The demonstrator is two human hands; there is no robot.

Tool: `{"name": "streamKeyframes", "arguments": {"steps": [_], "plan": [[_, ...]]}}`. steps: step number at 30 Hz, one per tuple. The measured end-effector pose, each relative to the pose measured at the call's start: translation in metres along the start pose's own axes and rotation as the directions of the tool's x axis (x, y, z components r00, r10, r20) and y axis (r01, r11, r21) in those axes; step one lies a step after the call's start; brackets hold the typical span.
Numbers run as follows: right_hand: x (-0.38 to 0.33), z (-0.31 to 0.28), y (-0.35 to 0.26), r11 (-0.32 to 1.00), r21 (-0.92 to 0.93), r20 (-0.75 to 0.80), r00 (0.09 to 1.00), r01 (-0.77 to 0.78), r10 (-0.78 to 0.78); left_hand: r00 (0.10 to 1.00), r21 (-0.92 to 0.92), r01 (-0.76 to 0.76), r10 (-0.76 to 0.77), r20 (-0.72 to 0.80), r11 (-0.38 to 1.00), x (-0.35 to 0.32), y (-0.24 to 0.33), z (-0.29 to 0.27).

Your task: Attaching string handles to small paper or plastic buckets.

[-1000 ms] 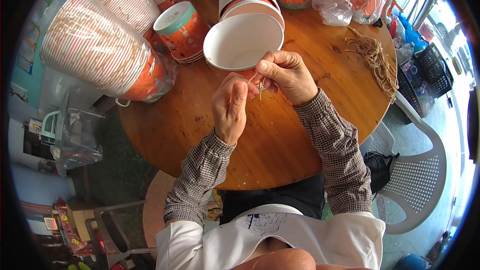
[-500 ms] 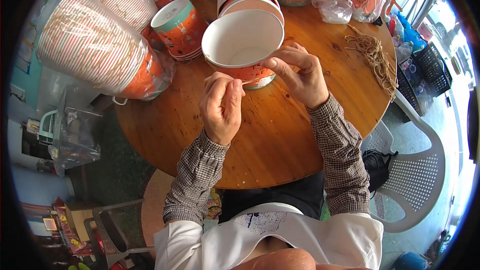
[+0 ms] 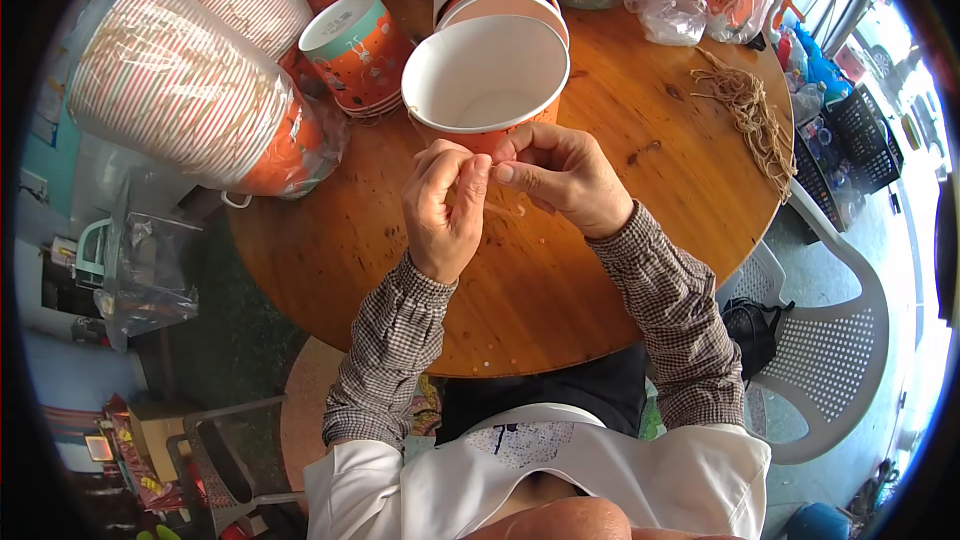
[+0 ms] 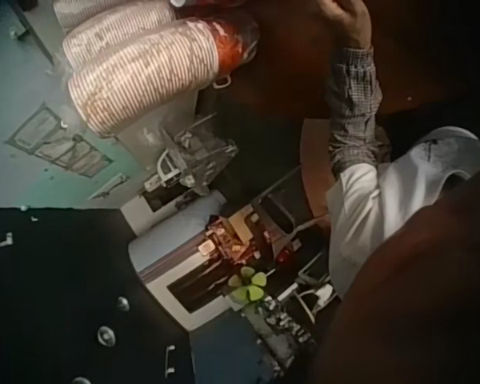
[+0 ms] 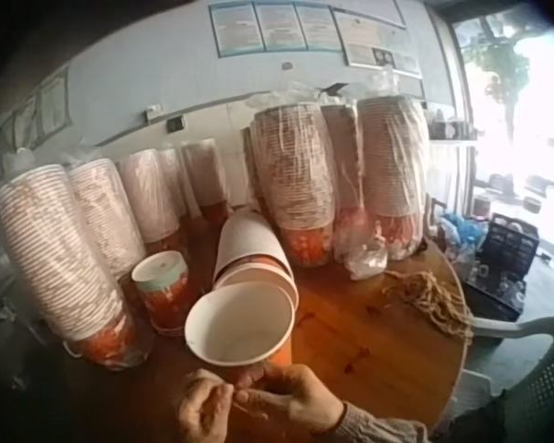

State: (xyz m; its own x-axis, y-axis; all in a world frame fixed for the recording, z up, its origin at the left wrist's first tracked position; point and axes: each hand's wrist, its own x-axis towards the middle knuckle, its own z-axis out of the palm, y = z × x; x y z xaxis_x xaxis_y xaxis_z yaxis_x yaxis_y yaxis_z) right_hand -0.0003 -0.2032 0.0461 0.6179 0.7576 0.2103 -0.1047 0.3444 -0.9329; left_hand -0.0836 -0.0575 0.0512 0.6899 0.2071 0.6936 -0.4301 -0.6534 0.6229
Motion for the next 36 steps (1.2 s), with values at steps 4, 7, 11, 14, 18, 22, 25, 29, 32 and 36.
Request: {"name": "streamKeyframes", "arguments": {"steps": [4, 7, 11, 14, 18, 22, 25, 29, 32, 36], "plan": [[-0.002, 0.003, -0.005, 0.991, -0.096, -0.045, 0.994, 0.096, -0.101, 0.999, -0.082, 0.033, -0.031, 0.022, 0.996, -0.001, -0.002, -0.002], [-0.003, -0.003, -0.008, 0.991, -0.13, -0.058, 0.997, 0.038, -0.046, 0.992, -0.185, 0.124, -0.118, 0.044, 0.975, 0.002, -0.001, -0.007], [-0.002, -0.001, -0.004, 0.982, -0.171, -0.057, 0.995, 0.076, -0.087, 0.982, -0.129, 0.185, -0.177, 0.07, 0.974, 0.0, -0.003, -0.004], [-0.001, 0.0, -0.002, 0.985, -0.145, -0.028, 0.994, 0.097, -0.102, 0.989, -0.066, 0.132, -0.127, 0.071, 0.989, -0.001, -0.004, -0.003], [0.001, -0.002, 0.001, 0.979, -0.19, -0.035, 0.996, 0.072, -0.08, 0.999, 0.047, 0.03, -0.031, 0.031, 0.998, -0.002, -0.002, 0.0], [0.001, -0.004, -0.005, 0.994, -0.112, -0.074, 0.997, -0.004, -0.004, 0.998, 0.146, -0.068, 0.065, 0.024, 0.987, 0.0, -0.004, 0.0], [0.001, -0.006, -0.005, 0.995, -0.103, -0.086, 0.996, 0.015, -0.024, 0.995, 0.145, -0.096, 0.095, 0.017, 0.985, -0.001, -0.005, 0.002], [-0.001, -0.009, -0.006, 0.996, -0.08, -0.09, 0.995, 0.032, -0.039, 0.994, 0.155, -0.113, 0.112, 0.018, 0.981, 0.0, -0.003, 0.004], [-0.003, -0.008, -0.009, 0.996, -0.092, -0.103, 0.994, 0.015, -0.024, 0.992, 0.157, -0.127, 0.129, -0.001, 0.979, 0.0, -0.004, 0.005], [-0.003, -0.012, -0.009, 0.99, -0.139, -0.106, 0.994, 0.002, -0.016, 0.992, 0.16, -0.122, 0.125, -0.009, 0.98, -0.001, -0.007, 0.007]]}}
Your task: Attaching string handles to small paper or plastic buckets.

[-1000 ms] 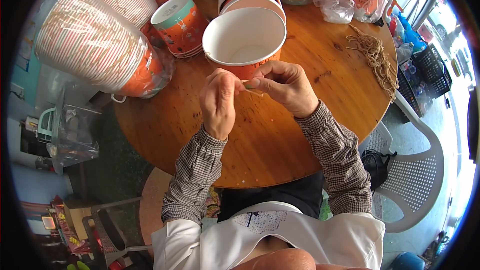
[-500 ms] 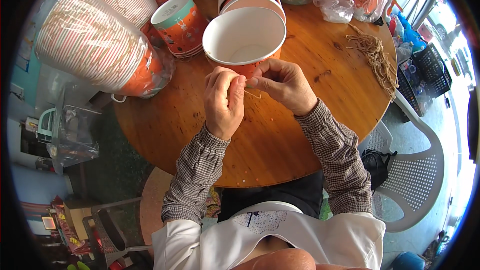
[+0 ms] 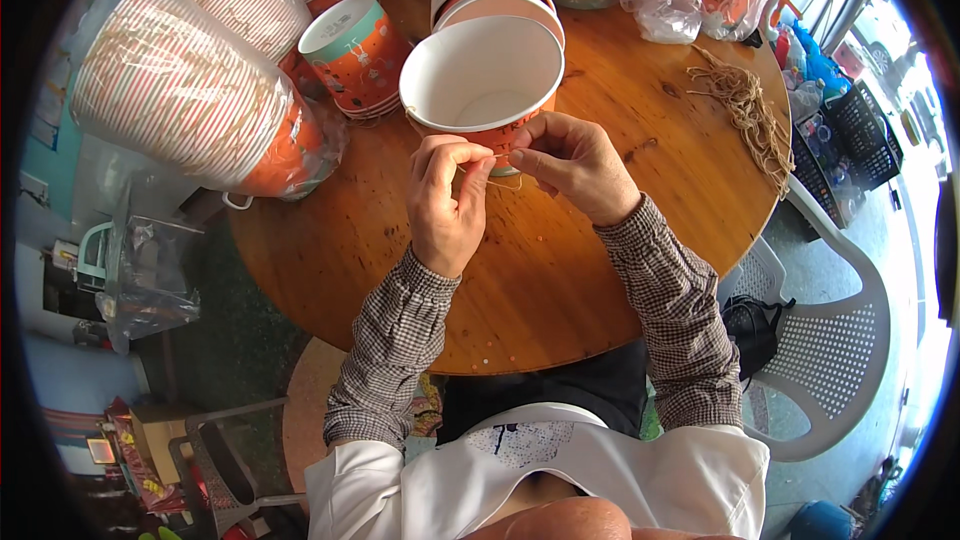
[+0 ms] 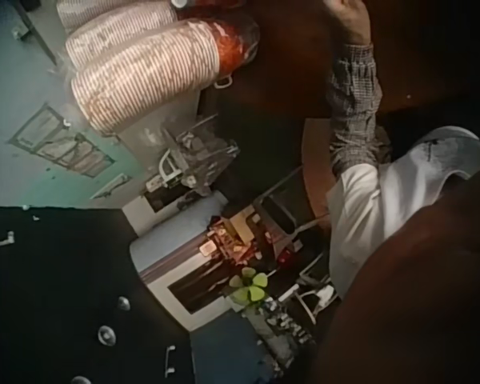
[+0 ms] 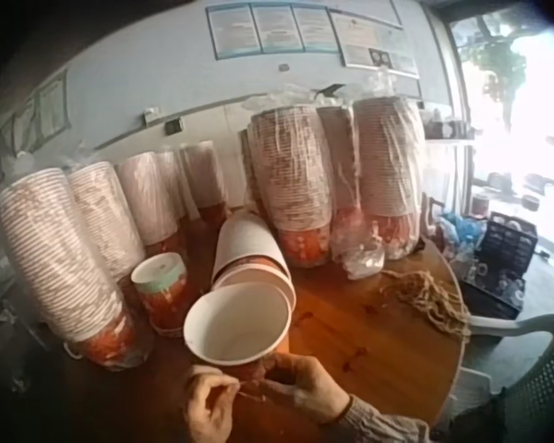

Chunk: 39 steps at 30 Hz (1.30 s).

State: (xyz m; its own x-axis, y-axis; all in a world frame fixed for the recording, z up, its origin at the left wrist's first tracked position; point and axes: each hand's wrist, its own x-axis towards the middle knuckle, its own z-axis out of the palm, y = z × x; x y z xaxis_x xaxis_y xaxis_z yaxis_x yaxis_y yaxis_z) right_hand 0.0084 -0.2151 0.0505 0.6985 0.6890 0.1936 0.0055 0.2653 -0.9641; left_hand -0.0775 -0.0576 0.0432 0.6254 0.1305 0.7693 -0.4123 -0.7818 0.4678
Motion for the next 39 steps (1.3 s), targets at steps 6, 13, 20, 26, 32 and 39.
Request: {"name": "streamKeyframes", "arguments": {"steps": [6, 13, 20, 26, 32, 39], "plan": [[-0.001, -0.003, -0.001, 0.994, -0.105, -0.035, 0.999, -0.029, 0.026, 0.997, 0.075, -0.071, 0.071, 0.006, 0.995, 0.001, -0.003, 0.0], [-0.002, -0.014, -0.005, 0.987, -0.16, -0.018, 1.0, 0.014, -0.017, 0.982, 0.142, -0.186, 0.19, -0.012, 0.972, 0.009, 0.003, 0.008], [-0.003, -0.045, -0.01, 0.998, 0.032, -0.163, 0.986, 0.053, -0.048, 0.962, 0.217, -0.26, 0.272, -0.027, 0.941, 0.025, 0.018, 0.02], [0.005, -0.059, -0.001, 0.97, 0.18, -0.414, 0.907, 0.166, -0.079, 0.97, 0.375, -0.22, 0.161, 0.183, 0.901, 0.049, 0.033, 0.041], [0.01, -0.047, 0.01, 0.962, 0.175, -0.463, 0.88, 0.21, -0.107, 0.975, 0.325, -0.212, 0.178, 0.13, 0.922, 0.051, 0.018, 0.04], [0.006, -0.007, 0.02, 0.898, -0.03, -0.248, 0.867, 0.439, -0.432, 0.984, -0.16, 0.176, -0.176, 0.02, 0.971, 0.013, -0.012, -0.001]]}}
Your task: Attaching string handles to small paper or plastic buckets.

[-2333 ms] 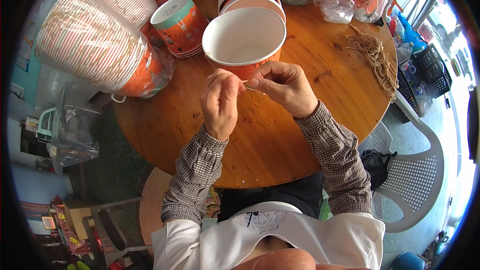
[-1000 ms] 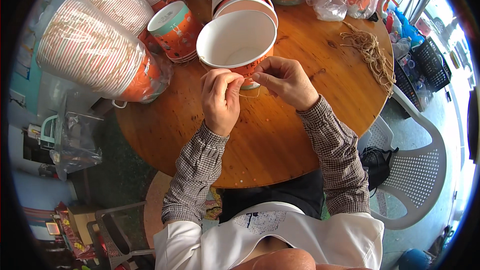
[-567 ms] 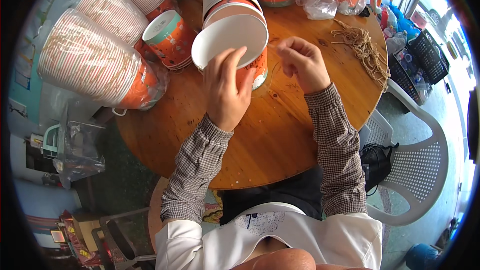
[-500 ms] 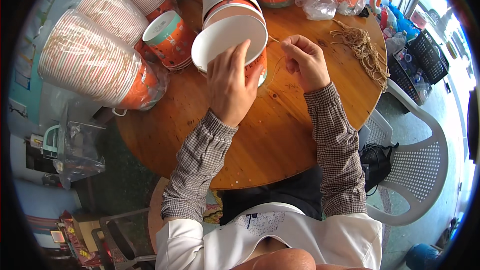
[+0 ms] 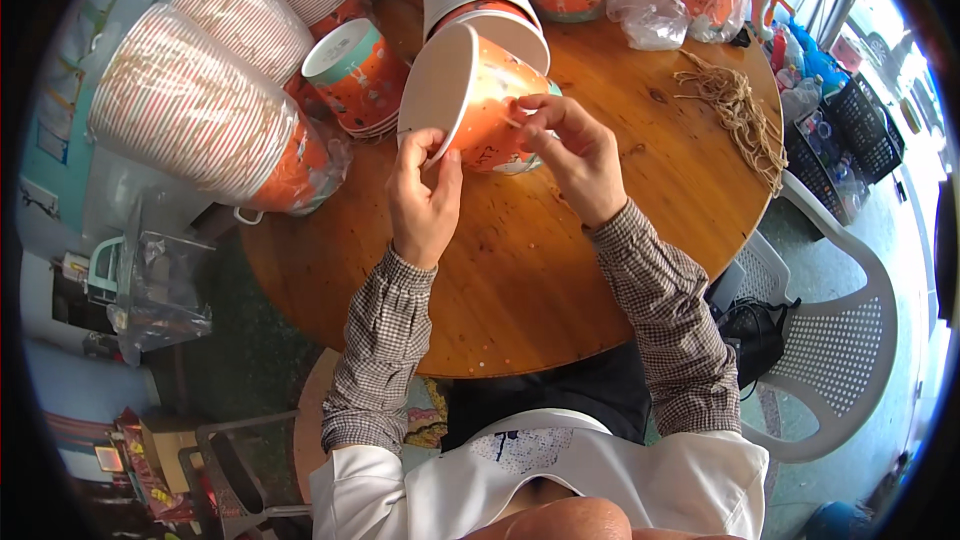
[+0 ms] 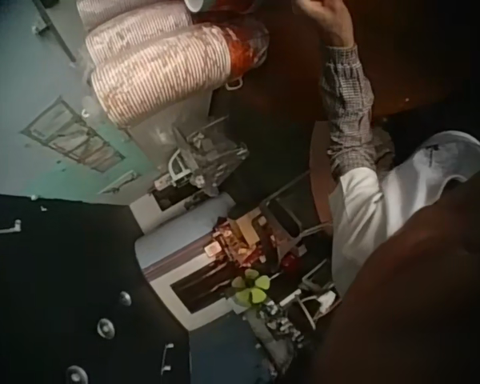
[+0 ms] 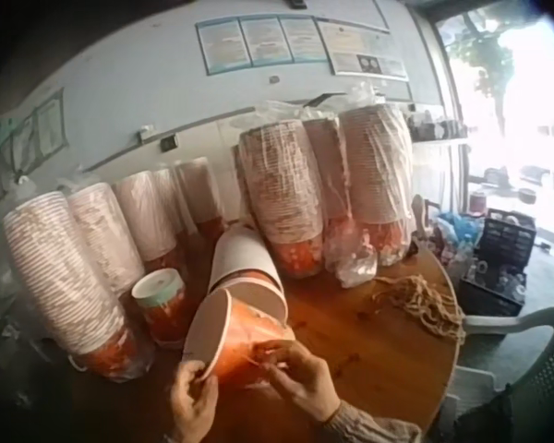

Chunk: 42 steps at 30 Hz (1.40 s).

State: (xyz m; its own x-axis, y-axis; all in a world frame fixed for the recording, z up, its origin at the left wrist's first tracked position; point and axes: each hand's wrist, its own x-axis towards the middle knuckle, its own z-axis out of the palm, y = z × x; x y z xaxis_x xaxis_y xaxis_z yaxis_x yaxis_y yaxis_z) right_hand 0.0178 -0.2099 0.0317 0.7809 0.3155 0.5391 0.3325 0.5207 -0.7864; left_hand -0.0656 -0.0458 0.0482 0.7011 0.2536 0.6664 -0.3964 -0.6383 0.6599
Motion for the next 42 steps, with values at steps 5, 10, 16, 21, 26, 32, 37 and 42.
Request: {"name": "streamKeyframes", "arguments": {"steps": [5, 10, 16, 21, 26, 32, 37, 42], "plan": [[-0.011, 0.023, -0.008, 0.957, -0.29, 0.047, 0.999, 0.023, -0.01, 0.99, -0.249, 0.141, -0.139, 0.026, 0.958, -0.014, -0.003, -0.011], [-0.003, 0.028, -0.001, 0.964, -0.252, -0.023, 0.995, 0.087, -0.096, 0.994, 0.017, 0.052, -0.054, 0.1, 0.998, -0.014, -0.041, -0.027], [0.026, 0.037, 0.0, 0.939, -0.321, 0.013, 0.992, 0.121, -0.123, 0.992, -0.206, 0.109, -0.094, 0.08, 0.973, -0.012, -0.05, -0.021], [0.023, 0.062, 0.004, 0.918, -0.388, 0.081, 0.995, 0.08, -0.052, 0.99, -0.288, 0.126, -0.102, 0.096, 0.949, -0.01, -0.044, -0.032], [-0.002, 0.068, 0.009, 0.879, -0.473, 0.105, 0.994, 0.063, -0.014, 0.962, -0.4, 0.271, -0.259, 0.085, 0.876, -0.011, -0.038, -0.036], [-0.007, 0.071, 0.014, 0.904, -0.425, 0.082, 0.997, 0.032, 0.004, 0.967, -0.373, 0.254, -0.233, 0.103, 0.892, -0.017, -0.034, -0.029], [-0.006, 0.069, 0.015, 0.92, -0.392, 0.047, 0.999, 0.011, 0.008, 0.969, -0.369, 0.248, -0.223, 0.111, 0.896, -0.022, -0.043, -0.023], [-0.005, 0.068, 0.013, 0.924, -0.382, 0.038, 0.999, -0.017, 0.034, 0.95, -0.43, 0.308, -0.25, 0.186, 0.849, -0.027, -0.047, -0.018]]}}
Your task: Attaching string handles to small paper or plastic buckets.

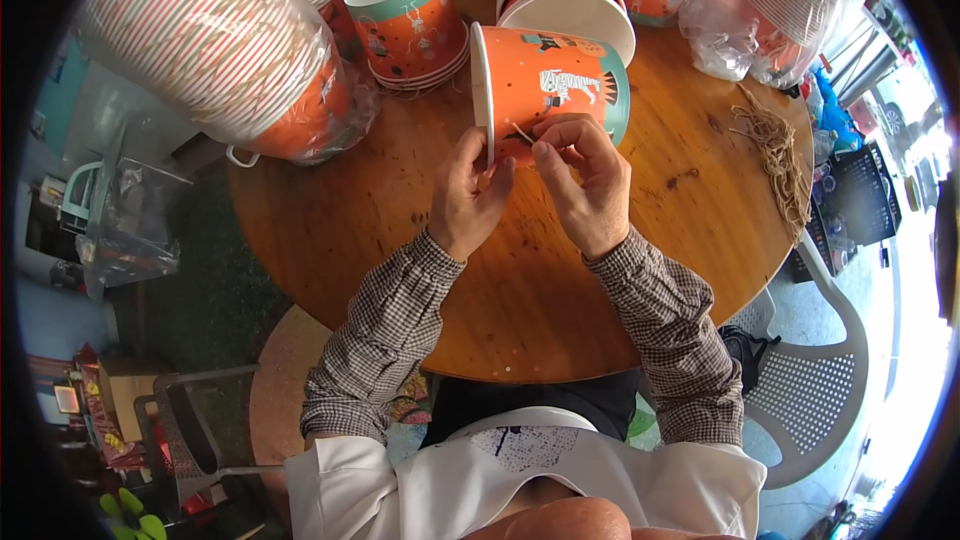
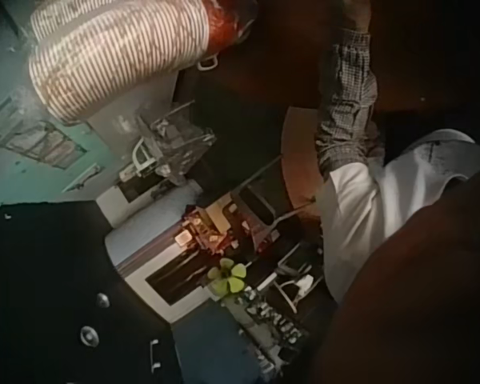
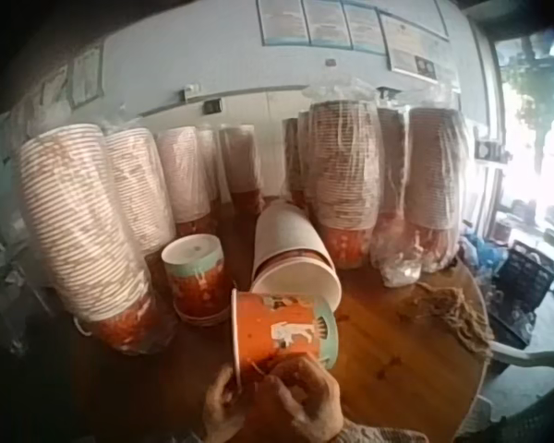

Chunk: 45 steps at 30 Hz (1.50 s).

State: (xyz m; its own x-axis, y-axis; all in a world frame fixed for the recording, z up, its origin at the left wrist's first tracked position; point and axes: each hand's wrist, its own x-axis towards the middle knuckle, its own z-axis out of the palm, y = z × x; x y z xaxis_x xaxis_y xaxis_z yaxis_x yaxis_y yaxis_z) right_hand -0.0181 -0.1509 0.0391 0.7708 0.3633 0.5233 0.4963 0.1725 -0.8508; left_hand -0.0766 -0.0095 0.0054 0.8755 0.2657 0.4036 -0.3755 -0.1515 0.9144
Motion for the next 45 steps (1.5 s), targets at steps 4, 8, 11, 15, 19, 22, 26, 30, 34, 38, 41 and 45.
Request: {"name": "streamKeyframes", "arguments": {"steps": [4, 8, 11, 15, 19, 22, 26, 30, 34, 38, 41, 45], "plan": [[-0.002, -0.001, -0.001, 1.0, 0.006, 0.025, 1.0, 0.006, -0.006, 0.999, -0.006, -0.029, 0.029, 0.018, 1.0, 0.001, 0.009, -0.001], [-0.006, 0.0, -0.01, 0.922, -0.095, 0.232, 0.909, 0.376, -0.347, 0.997, -0.038, -0.075, 0.074, -0.036, 0.996, 0.001, 0.008, 0.003], [-0.011, 0.006, -0.009, 0.873, -0.084, 0.312, 0.845, 0.481, -0.435, 0.999, -0.084, -0.023, 0.02, -0.038, 0.996, -0.001, 0.015, 0.009], [-0.019, 0.019, -0.014, 0.841, -0.13, 0.298, 0.83, 0.525, -0.471, 0.994, 0.097, -0.102, 0.104, -0.017, 0.99, -0.004, 0.022, 0.013], [-0.017, 0.018, -0.023, 0.852, -0.166, 0.354, 0.836, 0.496, -0.418, 0.999, 0.199, -0.043, 0.042, 0.009, 0.979, -0.008, 0.018, 0.005], [-0.021, 0.019, -0.012, 0.838, -0.197, 0.345, 0.836, 0.509, -0.427, 0.997, 0.171, -0.068, 0.074, -0.026, 0.983, -0.008, 0.015, 0.008], [-0.02, 0.018, -0.016, 0.818, -0.231, 0.365, 0.826, 0.527, -0.43, 0.985, 0.219, -0.145, 0.162, -0.064, 0.965, -0.008, 0.015, 0.01], [-0.021, 0.019, -0.019, 0.814, -0.248, 0.366, 0.829, 0.526, -0.424, 0.972, 0.265, -0.212, 0.231, -0.045, 0.941, -0.01, 0.014, 0.011], [-0.021, 0.016, -0.021, 0.817, -0.248, 0.375, 0.829, 0.521, -0.415, 0.984, 0.311, -0.153, 0.173, -0.037, 0.938, -0.01, 0.014, 0.01], [-0.021, 0.018, -0.023, 0.823, -0.238, 0.374, 0.83, 0.516, -0.413, 0.981, 0.227, -0.167, 0.185, -0.059, 0.959, -0.01, 0.014, 0.011], [-0.022, 0.018, -0.022, 0.822, -0.246, 0.37, 0.833, 0.514, -0.411, 0.979, 0.149, -0.187, 0.197, -0.057, 0.971, -0.011, 0.013, 0.01], [-0.021, 0.014, -0.024, 0.825, -0.238, 0.368, 0.834, 0.512, -0.411, 0.967, 0.387, -0.237, 0.254, 0.006, 0.891, -0.007, 0.015, 0.008]]}}
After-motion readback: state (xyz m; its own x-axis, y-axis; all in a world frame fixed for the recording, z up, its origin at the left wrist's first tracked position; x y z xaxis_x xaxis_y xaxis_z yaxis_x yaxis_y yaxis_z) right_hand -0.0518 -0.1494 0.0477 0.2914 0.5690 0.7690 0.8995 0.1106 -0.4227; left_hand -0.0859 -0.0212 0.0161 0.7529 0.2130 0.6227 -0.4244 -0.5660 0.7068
